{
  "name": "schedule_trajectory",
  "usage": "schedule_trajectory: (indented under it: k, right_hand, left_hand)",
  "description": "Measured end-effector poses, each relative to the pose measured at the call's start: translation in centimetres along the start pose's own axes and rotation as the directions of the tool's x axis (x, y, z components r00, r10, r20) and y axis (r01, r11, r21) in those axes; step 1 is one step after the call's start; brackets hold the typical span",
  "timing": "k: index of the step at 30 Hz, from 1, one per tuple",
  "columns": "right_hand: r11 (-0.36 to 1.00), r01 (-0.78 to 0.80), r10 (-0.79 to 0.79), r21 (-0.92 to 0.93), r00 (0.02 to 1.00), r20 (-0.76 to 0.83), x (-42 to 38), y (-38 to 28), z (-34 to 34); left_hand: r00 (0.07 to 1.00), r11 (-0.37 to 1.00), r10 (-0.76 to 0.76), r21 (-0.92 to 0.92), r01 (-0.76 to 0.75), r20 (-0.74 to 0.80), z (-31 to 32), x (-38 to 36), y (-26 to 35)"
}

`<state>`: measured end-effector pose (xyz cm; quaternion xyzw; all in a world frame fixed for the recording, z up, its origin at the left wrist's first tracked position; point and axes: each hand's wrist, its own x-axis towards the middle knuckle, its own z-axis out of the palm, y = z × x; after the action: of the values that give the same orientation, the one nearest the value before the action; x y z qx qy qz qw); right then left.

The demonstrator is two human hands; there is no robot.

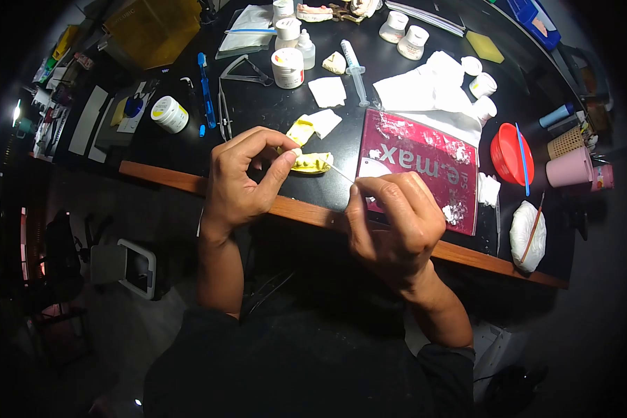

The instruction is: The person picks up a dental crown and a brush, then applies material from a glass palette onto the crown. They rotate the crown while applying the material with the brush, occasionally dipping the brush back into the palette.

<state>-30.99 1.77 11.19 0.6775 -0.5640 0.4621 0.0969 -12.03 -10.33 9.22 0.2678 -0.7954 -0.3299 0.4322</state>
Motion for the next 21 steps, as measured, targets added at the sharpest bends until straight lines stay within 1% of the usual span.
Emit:
schedule_trajectory:
  k: [4, 10, 16, 21]
  right_hand:
    - [0.992, 0.115, -0.115, -0.053, 0.993, 0.006, 0.3, -0.2, 0.4]
    - [0.986, 0.146, -0.143, -0.083, 0.989, 0.038, 0.2, -0.9, 0.4]
    - [0.979, 0.181, -0.184, -0.095, 0.983, -0.018, 0.4, -0.9, 0.6]
    - [0.983, 0.168, -0.164, -0.078, 0.985, 0.056, 0.3, -1.2, 0.3]
  left_hand:
    - [1.000, 1.000, 0.013, 0.012, -0.013, 0.007, -0.1, 0.1, 0.3]
    - [1.000, 1.000, 0.010, -0.005, -0.010, 0.002, 0.0, -0.1, -0.1]
    - [1.000, 1.000, 0.014, 0.001, -0.014, 0.006, 0.0, 0.0, 0.2]
    - [1.000, 1.000, 0.004, -0.006, -0.004, 0.003, -0.1, 0.0, 0.0]
